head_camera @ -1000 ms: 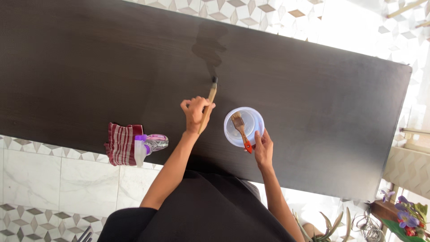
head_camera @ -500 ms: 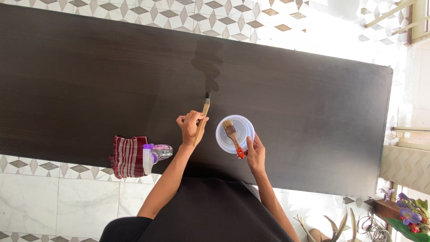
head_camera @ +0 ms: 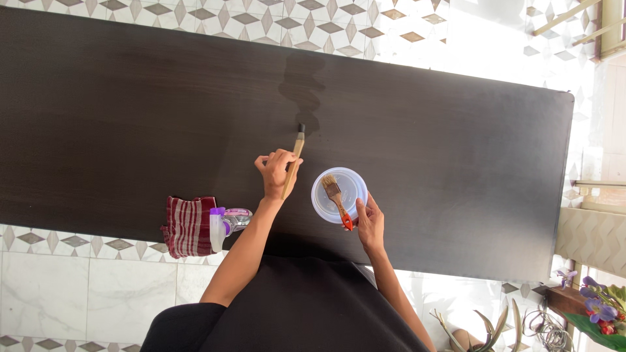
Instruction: The person paints a dark wooden table using a brush and liquid from a small container. The person dips the brush into the container and applies the paint to the table surface in several areas.
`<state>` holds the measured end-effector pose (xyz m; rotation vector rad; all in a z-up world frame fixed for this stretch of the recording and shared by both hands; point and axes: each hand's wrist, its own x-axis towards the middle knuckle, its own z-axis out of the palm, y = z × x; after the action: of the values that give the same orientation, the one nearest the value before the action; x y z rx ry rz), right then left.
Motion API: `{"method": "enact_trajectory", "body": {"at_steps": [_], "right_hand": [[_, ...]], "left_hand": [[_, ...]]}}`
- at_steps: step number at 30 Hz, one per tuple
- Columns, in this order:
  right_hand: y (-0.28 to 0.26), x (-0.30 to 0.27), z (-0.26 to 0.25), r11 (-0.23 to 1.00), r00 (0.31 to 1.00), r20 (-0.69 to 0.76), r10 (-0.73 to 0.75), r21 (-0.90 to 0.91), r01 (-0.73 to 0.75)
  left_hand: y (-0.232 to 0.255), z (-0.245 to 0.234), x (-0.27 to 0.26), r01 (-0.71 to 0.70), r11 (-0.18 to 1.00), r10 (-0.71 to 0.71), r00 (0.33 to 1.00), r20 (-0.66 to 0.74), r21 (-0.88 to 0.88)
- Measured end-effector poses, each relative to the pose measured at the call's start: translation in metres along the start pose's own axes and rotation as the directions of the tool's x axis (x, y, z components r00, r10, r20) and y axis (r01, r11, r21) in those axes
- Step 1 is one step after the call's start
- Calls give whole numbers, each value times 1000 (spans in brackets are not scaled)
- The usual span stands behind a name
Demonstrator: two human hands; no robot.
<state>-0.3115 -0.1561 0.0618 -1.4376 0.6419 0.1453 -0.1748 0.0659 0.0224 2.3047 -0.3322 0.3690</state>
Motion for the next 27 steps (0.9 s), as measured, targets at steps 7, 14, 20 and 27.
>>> {"method": "enact_trajectory", "body": {"at_steps": [7,14,20,27], "right_hand": [[-4,8,0,1000,1000,-2,15,-11,-15],[-8,12,-10,1000,1000,-28,6,-28,-7],[-7,13,-18,999,999,-50,4,-45,-6],[0,6,-27,996,996,-88,-23,-84,15]], "left_hand": [[12,23,15,-78,996,79,996,27,-54],[7,-10,-14,-41,999,39,997,66,19],[20,9,-12,-74,997,73,990,120,2],[19,7,-12,-40,998,35,996,85,54]]}}
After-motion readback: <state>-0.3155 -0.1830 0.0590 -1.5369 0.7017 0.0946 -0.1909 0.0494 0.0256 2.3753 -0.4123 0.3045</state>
